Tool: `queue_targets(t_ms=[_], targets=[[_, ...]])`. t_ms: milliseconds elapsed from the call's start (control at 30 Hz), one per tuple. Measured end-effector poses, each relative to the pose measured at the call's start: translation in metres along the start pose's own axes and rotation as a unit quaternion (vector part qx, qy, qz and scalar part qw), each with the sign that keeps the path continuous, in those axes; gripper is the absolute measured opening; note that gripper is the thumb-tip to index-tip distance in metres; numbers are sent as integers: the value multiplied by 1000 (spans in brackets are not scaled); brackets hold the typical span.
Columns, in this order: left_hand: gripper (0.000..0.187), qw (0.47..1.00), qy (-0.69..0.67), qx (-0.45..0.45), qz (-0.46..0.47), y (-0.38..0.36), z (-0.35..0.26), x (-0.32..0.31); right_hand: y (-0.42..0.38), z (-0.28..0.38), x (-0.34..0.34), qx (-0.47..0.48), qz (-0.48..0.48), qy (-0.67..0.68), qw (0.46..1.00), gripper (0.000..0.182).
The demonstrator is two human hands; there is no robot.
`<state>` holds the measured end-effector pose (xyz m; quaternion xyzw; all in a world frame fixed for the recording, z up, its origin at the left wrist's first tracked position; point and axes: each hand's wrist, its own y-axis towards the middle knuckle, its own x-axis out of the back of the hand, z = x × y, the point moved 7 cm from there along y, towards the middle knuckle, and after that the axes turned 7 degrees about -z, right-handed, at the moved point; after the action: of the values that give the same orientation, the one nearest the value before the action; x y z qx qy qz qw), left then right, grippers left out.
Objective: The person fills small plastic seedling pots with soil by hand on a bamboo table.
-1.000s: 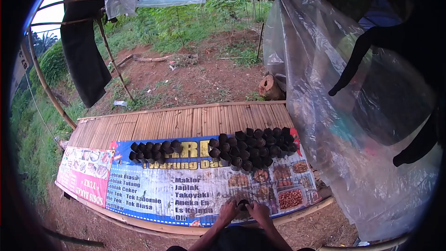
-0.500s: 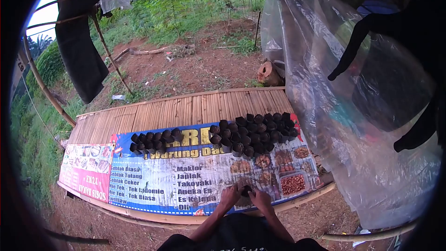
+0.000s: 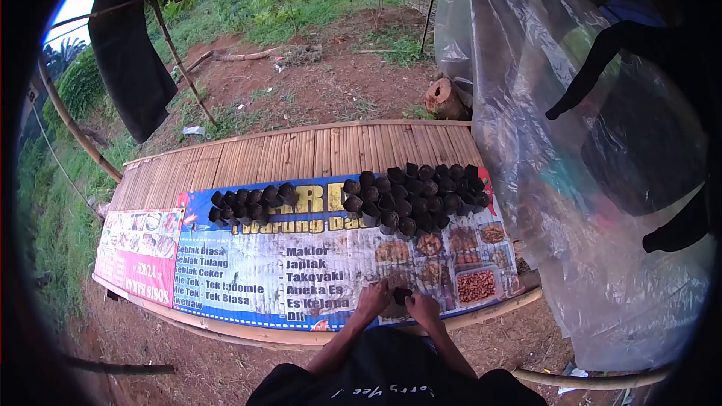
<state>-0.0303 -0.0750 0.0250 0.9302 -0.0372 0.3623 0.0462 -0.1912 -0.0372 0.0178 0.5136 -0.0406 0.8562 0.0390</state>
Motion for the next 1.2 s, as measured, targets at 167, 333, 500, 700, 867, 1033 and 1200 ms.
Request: queue_targets(t_ms=[167,333,500,700,867,1033,1200], targets=[[28,996,36,57,60,-9,2,-6,6,11,16,-7,-18,-49,999,39],[27,998,25,13,64,-3,3,-13,14,8,7,59,-24,-33,997,30],[27,1000,7,-23,3,5,-5,-1,7,0,-2,10,-4,-1,1000,30],[32,999,34,29,0,-5,-11,6,11,16,20,-17,14,-9,1000,34],[24,999,16,21,38,-5,3,-13,19,10,9,74,-43,1,996,27],[20,1000,8,12,12,-2,-14,4,14,15,19,75,-78,20,994,22],[17,1000,15,18,2,-1,-12,3,14,6,3,47,-67,14,997,23]])
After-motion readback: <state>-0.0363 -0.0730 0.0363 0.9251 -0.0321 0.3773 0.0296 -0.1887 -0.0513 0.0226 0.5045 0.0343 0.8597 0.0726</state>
